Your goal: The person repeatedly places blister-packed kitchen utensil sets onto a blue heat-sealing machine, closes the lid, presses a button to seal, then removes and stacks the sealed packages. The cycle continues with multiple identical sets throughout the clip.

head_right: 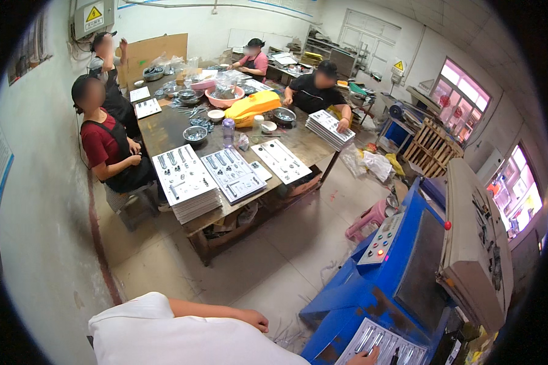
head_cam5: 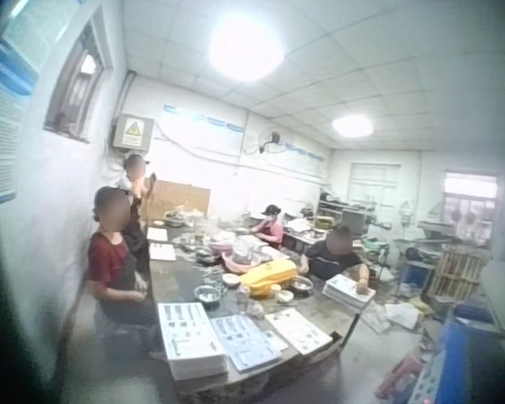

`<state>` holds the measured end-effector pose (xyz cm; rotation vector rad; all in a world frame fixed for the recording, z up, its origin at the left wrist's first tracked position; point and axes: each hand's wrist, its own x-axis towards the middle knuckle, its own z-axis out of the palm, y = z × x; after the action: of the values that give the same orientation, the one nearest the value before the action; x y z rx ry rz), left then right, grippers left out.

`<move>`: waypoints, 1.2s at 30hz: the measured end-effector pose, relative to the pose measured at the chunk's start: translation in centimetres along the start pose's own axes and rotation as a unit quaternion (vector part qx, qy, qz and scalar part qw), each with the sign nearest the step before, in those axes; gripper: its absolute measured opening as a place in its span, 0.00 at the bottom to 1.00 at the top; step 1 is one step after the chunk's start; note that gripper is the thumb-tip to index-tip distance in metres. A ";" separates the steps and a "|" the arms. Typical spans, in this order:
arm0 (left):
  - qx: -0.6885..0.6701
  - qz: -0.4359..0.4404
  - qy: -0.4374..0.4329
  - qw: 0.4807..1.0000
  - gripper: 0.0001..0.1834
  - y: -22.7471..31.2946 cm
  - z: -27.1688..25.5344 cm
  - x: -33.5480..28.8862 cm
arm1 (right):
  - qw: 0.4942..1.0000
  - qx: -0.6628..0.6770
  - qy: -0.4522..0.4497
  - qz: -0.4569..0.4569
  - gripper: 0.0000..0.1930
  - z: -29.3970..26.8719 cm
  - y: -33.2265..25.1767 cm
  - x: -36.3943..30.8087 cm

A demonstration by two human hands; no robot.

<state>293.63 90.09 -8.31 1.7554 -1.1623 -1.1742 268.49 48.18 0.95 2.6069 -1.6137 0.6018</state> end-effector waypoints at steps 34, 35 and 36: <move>-0.253 -0.118 0.013 0.960 0.20 -10.8 -8.5 -1.5 | 0.994 -0.043 0.103 -0.004 0.12 -0.8 -9.1 -1.4; -0.228 -0.123 0.020 0.966 0.20 -11.8 -8.6 -0.8 | 0.991 -0.058 0.116 -0.024 0.13 -1.1 -10.6 -1.3; -0.212 -0.124 0.025 0.969 0.20 -12.8 -8.8 0.1 | 0.988 -0.073 0.128 -0.042 0.13 -0.8 -12.6 -0.7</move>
<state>305.62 95.00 -16.90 1.6119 -0.6099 -1.3959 278.88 54.84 3.84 2.3681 -1.4082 0.7469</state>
